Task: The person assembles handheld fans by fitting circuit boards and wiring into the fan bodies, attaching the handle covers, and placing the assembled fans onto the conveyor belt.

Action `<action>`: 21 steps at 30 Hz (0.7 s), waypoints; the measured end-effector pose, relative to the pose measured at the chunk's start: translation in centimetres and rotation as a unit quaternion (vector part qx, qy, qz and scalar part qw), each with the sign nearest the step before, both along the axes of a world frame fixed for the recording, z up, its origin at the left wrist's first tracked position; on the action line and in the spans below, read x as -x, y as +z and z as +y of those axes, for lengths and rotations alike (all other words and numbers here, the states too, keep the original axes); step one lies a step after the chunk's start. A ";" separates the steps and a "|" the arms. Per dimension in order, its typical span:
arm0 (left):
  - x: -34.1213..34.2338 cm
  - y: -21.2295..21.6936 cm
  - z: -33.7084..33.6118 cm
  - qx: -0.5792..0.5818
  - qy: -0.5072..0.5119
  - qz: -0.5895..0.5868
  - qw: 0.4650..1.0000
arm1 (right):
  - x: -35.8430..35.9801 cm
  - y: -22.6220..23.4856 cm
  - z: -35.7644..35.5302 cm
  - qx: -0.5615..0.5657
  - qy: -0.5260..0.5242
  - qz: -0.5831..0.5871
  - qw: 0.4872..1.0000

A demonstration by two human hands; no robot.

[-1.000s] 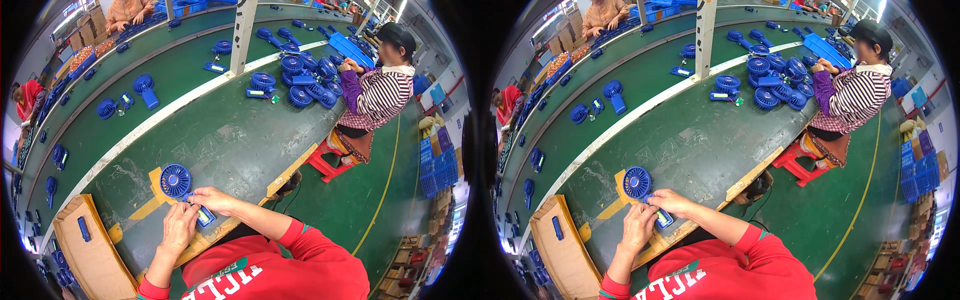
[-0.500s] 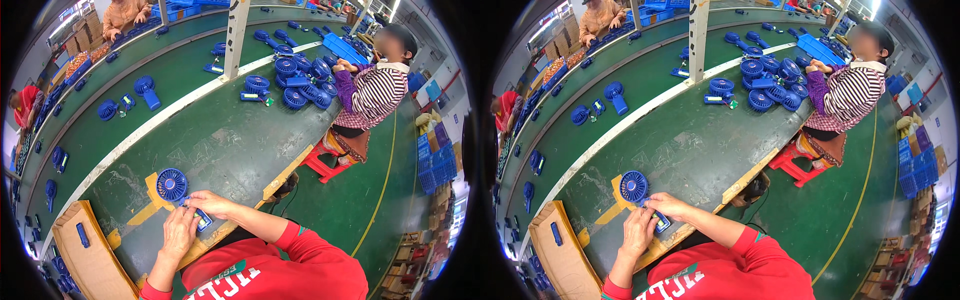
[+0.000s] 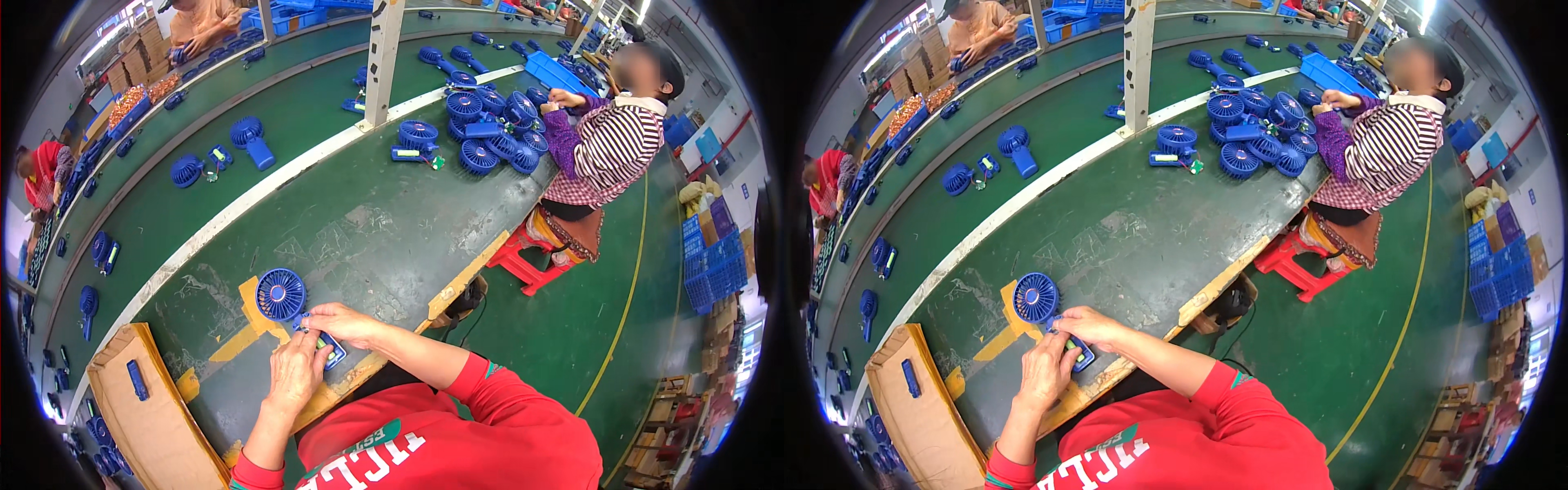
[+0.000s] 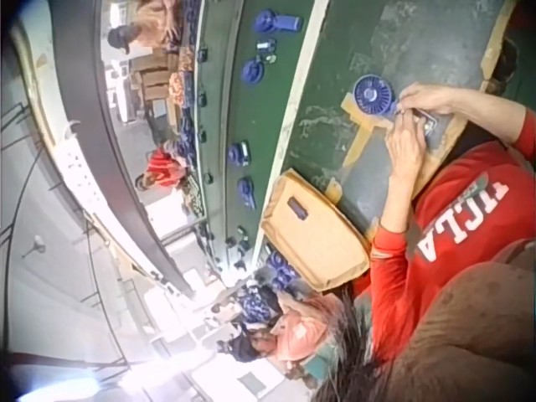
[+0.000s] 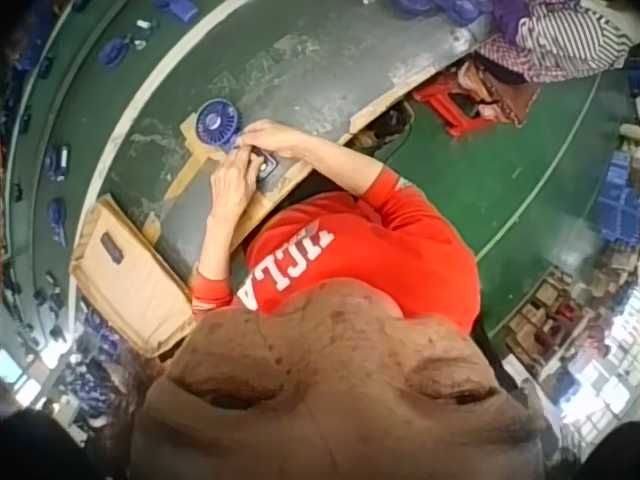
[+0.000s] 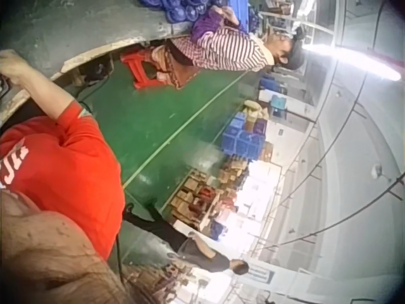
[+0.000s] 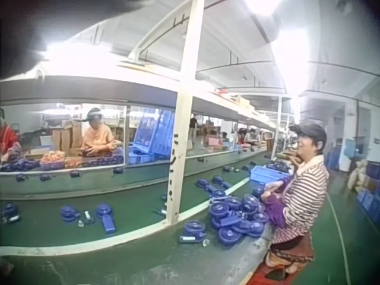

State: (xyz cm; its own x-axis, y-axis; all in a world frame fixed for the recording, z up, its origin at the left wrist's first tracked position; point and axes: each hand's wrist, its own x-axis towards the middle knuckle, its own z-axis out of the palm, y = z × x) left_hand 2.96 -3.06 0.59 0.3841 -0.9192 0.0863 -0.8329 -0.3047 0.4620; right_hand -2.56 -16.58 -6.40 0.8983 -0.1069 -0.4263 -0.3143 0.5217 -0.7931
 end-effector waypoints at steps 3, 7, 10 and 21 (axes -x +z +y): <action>-0.6 0.9 -0.4 -0.033 0.008 0.037 0.999 | -0.4 0.3 -0.6 -0.006 0.005 0.002 1.000; -0.9 0.5 -0.4 -0.020 -0.006 0.037 0.999 | -0.2 0.1 -0.5 -0.006 0.002 0.008 1.000; -1.3 0.7 -0.5 -0.003 -0.026 0.055 0.998 | -0.1 -0.5 -0.5 -0.031 -0.011 0.003 0.999; -1.4 0.8 -0.5 0.014 -0.048 0.033 0.998 | -0.8 -1.5 0.0 0.003 -0.015 -0.007 1.000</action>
